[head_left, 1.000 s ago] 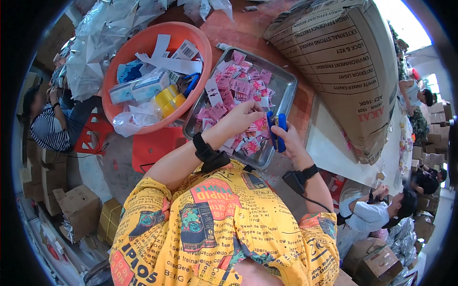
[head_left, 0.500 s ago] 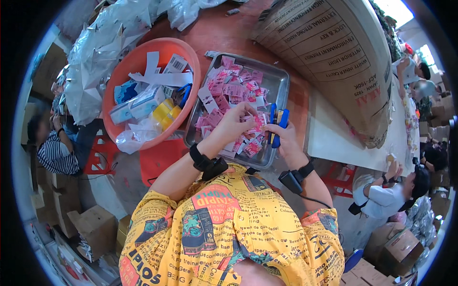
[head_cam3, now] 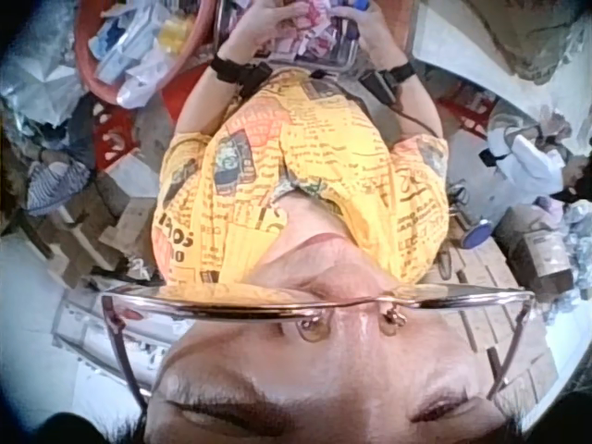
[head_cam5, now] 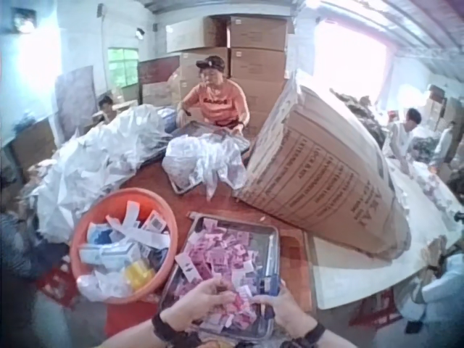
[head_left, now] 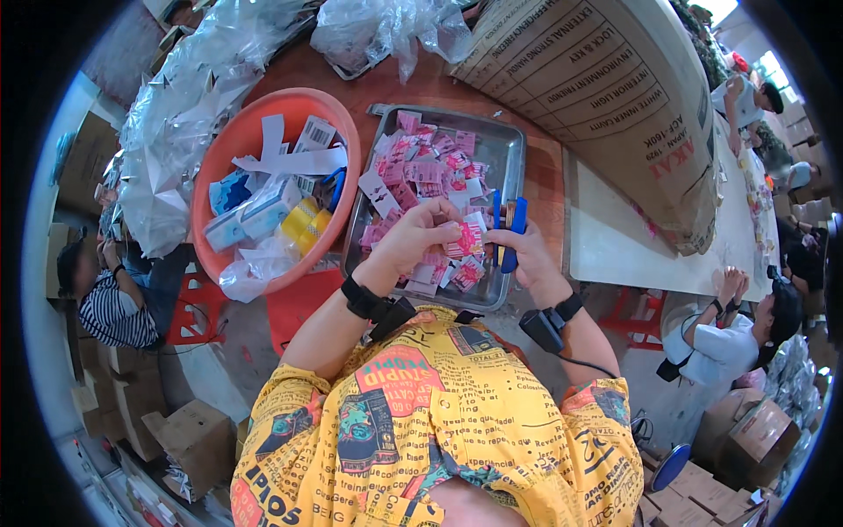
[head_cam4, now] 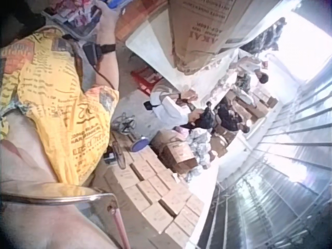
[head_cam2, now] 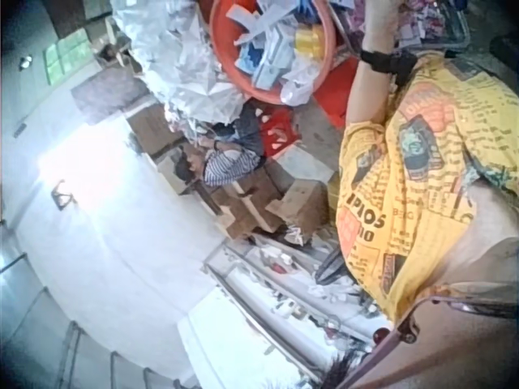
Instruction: The person picks up small pink key tags and white paper inserts from a metal tray. They fold the paper inserts and attach them to the tags using a blue stapler. The assembled tags are then placed into a cardboard box on the table.
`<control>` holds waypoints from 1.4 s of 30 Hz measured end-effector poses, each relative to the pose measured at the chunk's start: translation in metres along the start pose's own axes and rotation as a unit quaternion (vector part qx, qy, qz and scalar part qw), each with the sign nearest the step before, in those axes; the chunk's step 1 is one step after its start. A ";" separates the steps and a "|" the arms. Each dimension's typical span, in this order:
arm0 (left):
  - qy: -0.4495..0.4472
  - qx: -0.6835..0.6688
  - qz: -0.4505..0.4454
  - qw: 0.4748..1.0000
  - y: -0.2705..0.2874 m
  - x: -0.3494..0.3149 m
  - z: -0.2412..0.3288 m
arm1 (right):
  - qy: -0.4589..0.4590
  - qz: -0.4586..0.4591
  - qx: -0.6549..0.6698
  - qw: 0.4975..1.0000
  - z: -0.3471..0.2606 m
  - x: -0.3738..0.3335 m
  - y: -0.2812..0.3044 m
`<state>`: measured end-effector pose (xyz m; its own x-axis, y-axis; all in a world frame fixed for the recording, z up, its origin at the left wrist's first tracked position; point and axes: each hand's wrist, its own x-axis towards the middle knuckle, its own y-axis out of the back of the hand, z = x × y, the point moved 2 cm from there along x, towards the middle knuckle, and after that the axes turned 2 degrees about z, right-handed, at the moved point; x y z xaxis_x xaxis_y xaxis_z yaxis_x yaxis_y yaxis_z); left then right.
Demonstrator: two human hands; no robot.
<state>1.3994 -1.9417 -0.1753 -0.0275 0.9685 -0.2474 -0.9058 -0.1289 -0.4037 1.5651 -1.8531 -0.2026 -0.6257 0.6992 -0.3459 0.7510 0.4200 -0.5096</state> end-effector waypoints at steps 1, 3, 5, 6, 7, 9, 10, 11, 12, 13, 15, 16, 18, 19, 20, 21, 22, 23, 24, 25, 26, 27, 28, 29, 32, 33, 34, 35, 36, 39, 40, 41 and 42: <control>0.007 -0.019 -0.008 1.000 0.001 -0.001 0.000 | -0.010 -0.009 0.009 1.000 -0.004 -0.002 -0.003; 0.015 -0.030 -0.021 0.999 0.004 0.000 -0.002 | -0.022 -0.016 0.011 1.000 -0.004 -0.002 -0.005; 0.020 -0.034 -0.033 0.999 0.007 0.002 -0.004 | -0.027 -0.014 -0.002 1.000 -0.003 -0.001 -0.005; 0.022 -0.032 -0.036 0.999 0.006 0.001 -0.003 | -0.024 -0.019 0.001 1.000 -0.003 -0.001 -0.006; 0.024 -0.030 -0.040 0.998 0.006 0.001 -0.003 | -0.021 -0.023 0.004 0.999 -0.004 -0.002 -0.008; 0.037 -0.030 -0.030 0.998 0.004 0.001 -0.002 | -0.017 -0.024 0.001 1.000 -0.004 -0.001 -0.010; 0.044 -0.029 -0.024 0.998 0.003 0.001 -0.002 | -0.016 -0.020 -0.005 1.000 -0.003 0.000 -0.010; 0.043 -0.034 -0.019 0.998 0.001 0.000 -0.001 | -0.015 -0.017 -0.012 1.000 -0.002 0.001 -0.010; 0.043 -0.038 -0.013 0.998 -0.002 0.001 0.000 | -0.016 -0.020 -0.002 1.000 0.001 0.004 -0.007; 0.043 -0.042 -0.008 0.998 -0.005 0.002 0.000 | -0.018 -0.024 0.007 1.000 0.007 0.009 -0.002; 0.012 0.019 0.011 1.000 -0.007 0.004 0.001 | -0.002 -0.013 -0.015 1.000 0.007 0.009 -0.003; -0.003 0.048 0.022 0.999 -0.007 0.005 0.001 | 0.015 0.001 -0.047 0.999 0.001 0.004 -0.008; -0.013 0.088 0.022 0.996 -0.010 0.008 0.002 | 0.053 0.010 -0.116 0.992 -0.004 0.001 -0.013; -0.018 0.107 0.021 0.994 -0.011 0.009 0.002 | 0.074 0.004 -0.154 0.985 -0.006 0.001 -0.014; -0.012 0.122 0.028 0.992 -0.007 0.011 -0.001 | 0.095 -0.001 -0.191 0.977 -0.006 0.001 -0.015; -0.007 0.136 0.034 0.990 -0.004 0.013 -0.003 | 0.096 0.000 -0.170 0.981 -0.006 0.001 -0.015; -0.002 0.151 0.041 0.988 -0.001 0.014 -0.004 | 0.096 0.002 -0.148 0.984 -0.004 0.002 -0.014; 0.004 0.139 0.056 0.989 0.001 0.014 -0.007 | 0.096 0.004 -0.127 0.987 -0.003 0.002 -0.014; 0.010 0.125 0.071 0.990 -0.003 0.013 -0.003 | 0.077 0.007 -0.098 0.992 -0.004 0.000 -0.015; 0.016 0.112 0.086 0.990 -0.004 0.013 -0.002 | 0.058 0.011 -0.068 0.996 -0.009 -0.003 -0.016; 0.005 0.118 0.090 0.989 -0.004 0.013 -0.002 | 0.038 0.015 -0.039 0.998 -0.011 -0.004 -0.017; -0.005 0.123 0.095 0.988 -0.003 0.013 -0.003 | 0.051 0.012 -0.063 0.997 -0.011 -0.004 -0.017; -0.016 0.129 0.099 0.987 -0.002 0.014 -0.004 | 0.063 0.009 -0.087 0.994 -0.011 -0.005 -0.017; -0.027 0.130 0.097 0.986 -0.001 0.014 -0.006 | 0.076 0.006 -0.111 0.991 -0.011 -0.005 -0.017; -0.043 0.133 0.092 0.986 -0.001 0.016 -0.008 | 0.110 0.006 -0.128 0.986 -0.005 -0.001 -0.013; -0.039 0.133 0.093 0.986 -0.003 0.015 -0.006 | 0.108 0.006 -0.124 0.986 -0.005 -0.001 -0.013; -0.034 0.134 0.095 0.986 -0.004 0.015 -0.005 | 0.106 0.005 -0.120 0.987 -0.005 -0.001 -0.013; -0.020 0.130 0.090 0.987 -0.003 0.015 -0.008 | 0.104 0.004 -0.116 0.988 -0.006 0.000 -0.013; -0.006 0.125 0.086 0.988 -0.001 0.016 -0.010 | 0.113 0.005 -0.129 0.985 -0.006 0.000 -0.012; -0.004 0.137 0.075 0.988 0.000 0.015 -0.011 | 0.133 -0.002 -0.163 0.978 -0.004 0.003 -0.006; -0.009 0.145 0.071 0.987 -0.002 0.015 -0.009 | 0.135 -0.011 -0.172 0.976 -0.004 0.003 -0.004; -0.010 0.132 0.067 0.989 -0.003 0.015 -0.007 | 0.137 -0.019 -0.181 0.974 -0.005 0.003 -0.001; -0.010 0.119 0.064 0.991 -0.003 0.014 -0.004 | 0.134 -0.039 -0.197 0.971 -0.009 0.003 -0.001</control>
<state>1.4035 -1.9286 -0.1816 -0.1548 0.9520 -0.2640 -0.9683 -0.1993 -0.1506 1.5648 -1.8461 -0.1962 -0.6466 0.7592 -0.0745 0.7586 0.6296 -0.1680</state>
